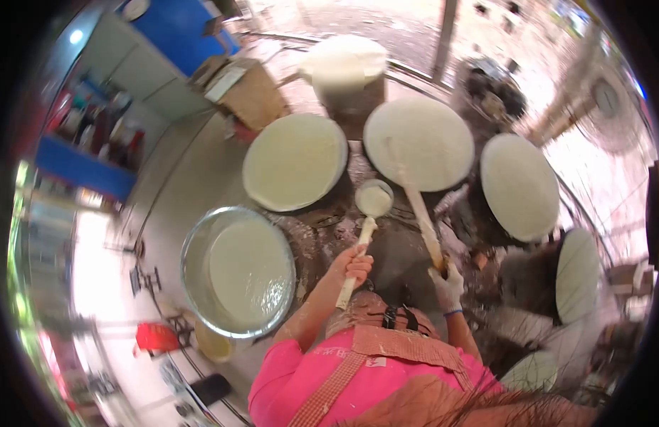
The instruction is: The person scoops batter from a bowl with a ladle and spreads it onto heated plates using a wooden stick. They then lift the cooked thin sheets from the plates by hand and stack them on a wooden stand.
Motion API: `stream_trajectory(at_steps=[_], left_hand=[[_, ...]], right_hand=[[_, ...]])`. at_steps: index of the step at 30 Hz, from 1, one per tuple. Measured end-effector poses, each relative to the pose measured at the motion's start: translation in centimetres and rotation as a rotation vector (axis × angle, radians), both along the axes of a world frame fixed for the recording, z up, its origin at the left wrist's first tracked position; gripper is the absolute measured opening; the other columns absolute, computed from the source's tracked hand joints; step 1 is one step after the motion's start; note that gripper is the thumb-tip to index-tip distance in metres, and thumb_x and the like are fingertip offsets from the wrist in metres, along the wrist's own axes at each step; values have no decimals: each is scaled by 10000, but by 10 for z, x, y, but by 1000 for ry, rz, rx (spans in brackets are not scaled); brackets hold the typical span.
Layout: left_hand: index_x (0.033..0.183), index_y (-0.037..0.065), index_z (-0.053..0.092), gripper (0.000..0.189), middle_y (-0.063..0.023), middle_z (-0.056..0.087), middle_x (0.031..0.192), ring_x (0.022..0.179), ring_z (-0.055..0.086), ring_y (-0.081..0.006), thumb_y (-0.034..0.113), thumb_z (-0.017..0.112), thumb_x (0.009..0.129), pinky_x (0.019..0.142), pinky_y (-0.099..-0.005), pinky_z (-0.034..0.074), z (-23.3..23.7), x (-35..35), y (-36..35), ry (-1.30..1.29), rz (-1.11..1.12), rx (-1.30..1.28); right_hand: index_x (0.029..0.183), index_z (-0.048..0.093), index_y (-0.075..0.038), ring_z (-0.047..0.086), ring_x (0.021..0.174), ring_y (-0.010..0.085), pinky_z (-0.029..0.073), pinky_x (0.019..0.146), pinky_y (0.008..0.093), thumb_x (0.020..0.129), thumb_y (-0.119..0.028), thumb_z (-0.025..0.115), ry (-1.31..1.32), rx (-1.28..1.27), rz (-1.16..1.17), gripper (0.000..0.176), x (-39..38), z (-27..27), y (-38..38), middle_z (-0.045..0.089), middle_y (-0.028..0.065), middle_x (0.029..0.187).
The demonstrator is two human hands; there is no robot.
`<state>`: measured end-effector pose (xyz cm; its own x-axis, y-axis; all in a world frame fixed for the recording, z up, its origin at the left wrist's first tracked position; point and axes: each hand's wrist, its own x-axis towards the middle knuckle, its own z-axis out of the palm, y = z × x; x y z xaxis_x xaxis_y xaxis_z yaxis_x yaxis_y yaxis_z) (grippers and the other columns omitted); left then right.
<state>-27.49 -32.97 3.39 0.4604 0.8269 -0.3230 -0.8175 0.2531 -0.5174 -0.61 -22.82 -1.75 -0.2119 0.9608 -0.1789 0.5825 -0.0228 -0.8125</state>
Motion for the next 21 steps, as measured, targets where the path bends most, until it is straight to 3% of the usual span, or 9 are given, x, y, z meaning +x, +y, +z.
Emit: stream_trajectory(at_steps=[1, 4, 5, 6, 10, 15, 18, 20, 21], left_hand=[[932, 97, 535, 182, 0, 337, 584, 421, 345, -86, 247, 432, 942, 340, -231, 307, -5, 7, -11, -12, 32, 6], [1063, 130, 533, 187, 3, 343, 600, 422, 339, -83, 222, 420, 946, 343, -222, 300, -6, 26, -53, -81, 160, -176], [960, 92, 519, 161, 9, 344, 596, 426, 336, -83, 226, 431, 943, 359, -219, 302, -4, 29, -68, -58, 164, -134], [858, 54, 505, 204, 14, 344, 591, 430, 332, -84, 230, 443, 940, 375, -216, 303, -3, 32, -83, -34, 169, -91], [811, 60, 471, 204, 16, 344, 590, 439, 333, -84, 220, 450, 936, 389, -215, 305, -7, 37, -148, -7, 246, -53], [752, 68, 427, 229, 17, 344, 589, 451, 334, -83, 207, 458, 931, 407, -214, 308, -24, 28, -244, 100, 336, -132], [716, 73, 401, 255, 18, 344, 588, 457, 334, -83, 200, 463, 929, 417, -213, 310, -37, 17, -282, 162, 355, -198], [693, 76, 384, 275, 19, 344, 588, 462, 334, -83, 195, 467, 927, 424, -212, 311, -52, 4, -293, 218, 364, -253], [681, 78, 375, 286, 20, 344, 588, 464, 335, -83, 192, 469, 926, 428, -212, 311, -61, -2, -295, 223, 382, -247]], right_hand=[[1065, 613, -53, 631, 780, 308, 481, 709, 350, 712, -316, 709, -82, 46, 58, 450, -1, 5, 5, 643, 189, 854], [959, 621, -59, 619, 718, 339, 470, 651, 395, 718, -346, 690, -241, -34, 310, 381, -16, -10, 33, 634, 172, 750], [852, 598, -67, 605, 683, 361, 461, 607, 435, 721, -374, 673, -289, 101, 386, 342, -30, -12, 40, 617, 159, 680], [852, 598, -67, 605, 683, 361, 461, 607, 435, 721, -374, 673, -275, 112, 413, 342, -49, -10, 44, 617, 159, 680], [780, 579, -94, 618, 698, 336, 484, 604, 445, 720, -387, 655, -347, 380, 714, 309, -143, 4, 44, 617, 152, 689], [845, 570, -111, 631, 693, 319, 498, 602, 427, 711, -351, 660, -319, 713, 1011, 289, -287, -4, 16, 603, 166, 834], [949, 579, -84, 634, 738, 334, 512, 646, 426, 715, -344, 664, -310, 761, 1154, 360, -368, -10, 4, 601, 190, 907], [971, 591, -62, 633, 756, 341, 514, 678, 434, 716, -352, 664, -288, 789, 1131, 393, -403, -10, 6, 601, 194, 933], [959, 600, -52, 632, 767, 344, 513, 690, 436, 720, -354, 658, -333, 806, 1272, 390, -420, -18, 14, 607, 198, 931]])
